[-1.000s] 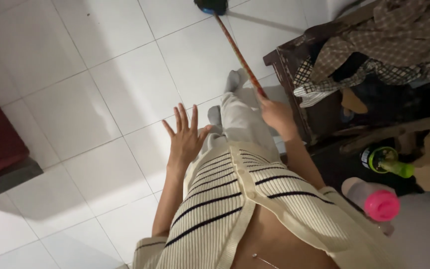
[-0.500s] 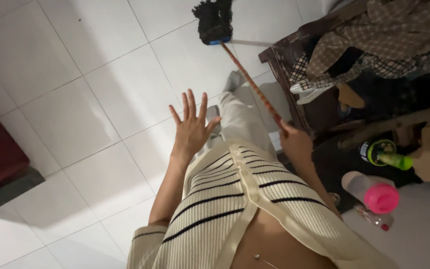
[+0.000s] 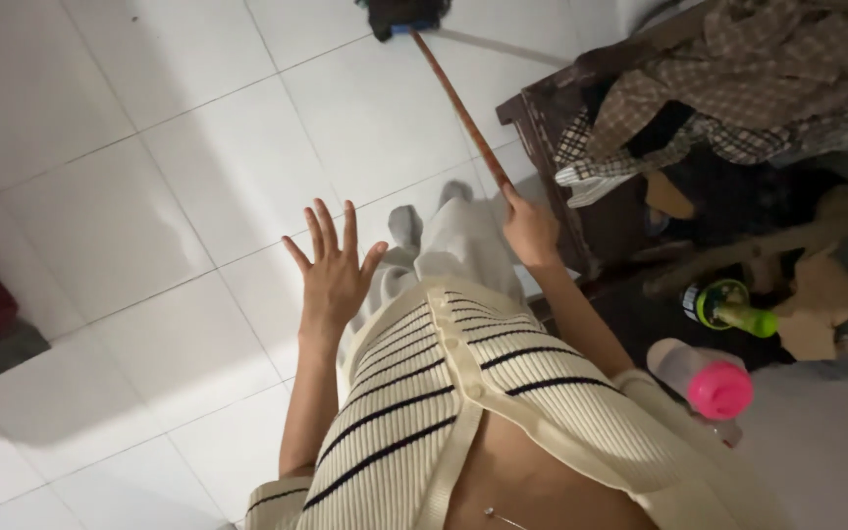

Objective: The person cleans the tiled floor using a mop, moving the tool head across the surface while holding the handle with one or both hands.

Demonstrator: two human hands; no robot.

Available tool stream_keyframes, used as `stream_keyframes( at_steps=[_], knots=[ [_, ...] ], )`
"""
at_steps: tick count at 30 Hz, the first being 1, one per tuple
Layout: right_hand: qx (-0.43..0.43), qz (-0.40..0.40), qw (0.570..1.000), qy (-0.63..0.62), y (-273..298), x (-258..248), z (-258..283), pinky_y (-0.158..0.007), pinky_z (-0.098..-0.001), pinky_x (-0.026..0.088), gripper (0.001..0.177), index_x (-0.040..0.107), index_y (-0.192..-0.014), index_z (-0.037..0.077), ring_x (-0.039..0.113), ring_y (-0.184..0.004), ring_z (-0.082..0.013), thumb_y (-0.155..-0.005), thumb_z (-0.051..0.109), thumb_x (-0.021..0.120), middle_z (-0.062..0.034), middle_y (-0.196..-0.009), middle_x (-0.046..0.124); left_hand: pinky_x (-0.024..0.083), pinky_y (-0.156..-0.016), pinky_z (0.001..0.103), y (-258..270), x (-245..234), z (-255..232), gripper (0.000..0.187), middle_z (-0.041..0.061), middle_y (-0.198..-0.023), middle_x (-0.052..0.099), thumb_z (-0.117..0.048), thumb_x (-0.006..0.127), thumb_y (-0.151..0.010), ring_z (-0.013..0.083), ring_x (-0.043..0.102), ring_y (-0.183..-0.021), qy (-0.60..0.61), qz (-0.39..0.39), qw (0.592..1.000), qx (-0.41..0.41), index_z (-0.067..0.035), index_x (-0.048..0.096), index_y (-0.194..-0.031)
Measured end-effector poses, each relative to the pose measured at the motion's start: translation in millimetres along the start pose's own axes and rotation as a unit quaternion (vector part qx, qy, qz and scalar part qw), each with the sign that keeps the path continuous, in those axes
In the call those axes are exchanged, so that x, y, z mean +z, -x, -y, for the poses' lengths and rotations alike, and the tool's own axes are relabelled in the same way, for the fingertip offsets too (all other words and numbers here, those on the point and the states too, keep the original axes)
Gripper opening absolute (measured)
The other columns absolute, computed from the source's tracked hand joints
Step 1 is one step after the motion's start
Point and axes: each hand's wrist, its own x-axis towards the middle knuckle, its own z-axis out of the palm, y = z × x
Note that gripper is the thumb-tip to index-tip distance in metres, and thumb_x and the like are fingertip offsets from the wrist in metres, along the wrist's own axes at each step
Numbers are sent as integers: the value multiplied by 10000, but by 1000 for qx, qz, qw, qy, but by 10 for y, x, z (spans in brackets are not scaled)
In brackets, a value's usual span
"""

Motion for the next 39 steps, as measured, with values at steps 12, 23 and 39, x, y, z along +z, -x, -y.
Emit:
stream_keyframes(
  at_steps=[12,23,39],
  knots=[
    [-35,-1,995,95,-1264,905,-877,-753,-540,560,393,597,-1434,185,717,-882,-408,-1057,177,487,-189,-937,741,6,-1140,768,347,213,-386,838,308,-1669,71,-658,293,-1030,445,20,-1556,-22,-12,1000,14,-88,199,-1638],
    [8,62,996,63,45,158,-1508,-790,-558,546,457,571,-1450,296,695,-894,-438,-994,324,568,-234,-939,718,-9,-1141,771,701,589,-941,841,304,-1673,61,-657,295,-1029,453,1,-1554,-4,20,999,47,-88,193,-1640],
    [72,195,971,-121,1920,-160,-1439,-776,-445,552,432,688,-1322,219,726,-818,-357,-901,209,592,-219,-945,743,8,-1139,772,1262,1109,-1217,835,304,-1670,93,-665,293,-1027,450,28,-1557,10,18,1000,5,-88,219,-1626]
  ],
)
